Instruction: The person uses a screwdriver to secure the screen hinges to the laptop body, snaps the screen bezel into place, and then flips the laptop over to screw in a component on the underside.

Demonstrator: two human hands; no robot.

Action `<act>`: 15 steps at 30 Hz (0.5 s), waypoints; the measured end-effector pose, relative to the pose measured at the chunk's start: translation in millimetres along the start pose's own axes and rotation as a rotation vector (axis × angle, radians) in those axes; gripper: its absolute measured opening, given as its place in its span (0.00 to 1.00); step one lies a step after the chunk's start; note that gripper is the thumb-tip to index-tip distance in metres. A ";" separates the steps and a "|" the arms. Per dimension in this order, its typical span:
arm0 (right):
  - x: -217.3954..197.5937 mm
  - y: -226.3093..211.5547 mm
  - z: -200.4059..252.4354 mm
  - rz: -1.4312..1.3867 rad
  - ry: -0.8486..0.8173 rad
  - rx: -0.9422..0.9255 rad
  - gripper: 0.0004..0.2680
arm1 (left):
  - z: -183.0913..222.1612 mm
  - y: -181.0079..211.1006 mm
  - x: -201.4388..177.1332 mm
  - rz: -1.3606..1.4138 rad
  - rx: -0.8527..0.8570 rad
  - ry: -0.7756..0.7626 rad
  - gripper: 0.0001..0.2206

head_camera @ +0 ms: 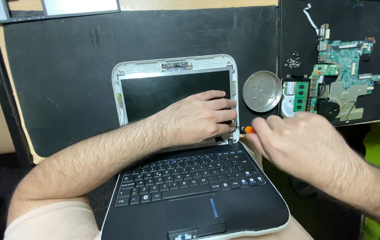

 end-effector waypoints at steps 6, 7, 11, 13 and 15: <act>-13.6 -7.4 -4.2 -0.019 -0.013 -0.172 0.06 | -1.4 0.2 -3.9 -0.002 -0.005 0.008 0.08; -3.8 -9.2 -3.7 -0.020 -0.014 -0.174 0.06 | -0.7 0.1 -2.8 0.000 -0.006 0.008 0.08; -7.4 -4.2 -7.6 0.003 0.031 -0.044 0.16 | 0.5 -0.6 -2.3 -0.004 -0.011 0.024 0.07; -11.6 -3.9 -7.3 -0.043 -0.003 -0.033 0.13 | -0.1 0.3 -1.5 -0.002 -0.010 0.014 0.08; -3.7 -13.5 -3.2 -0.053 -0.075 -0.197 0.10 | -1.3 0.5 -5.4 0.002 -0.018 0.054 0.06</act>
Point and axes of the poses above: each hand's wrist, its own z-axis away from the middle knuckle, its own x-axis out of the palm, y = z × x, the point moved 8 cm from there along -z, towards the middle knuckle, and after that the axes turned 9 degrees about -x, right-handed, at the moved point
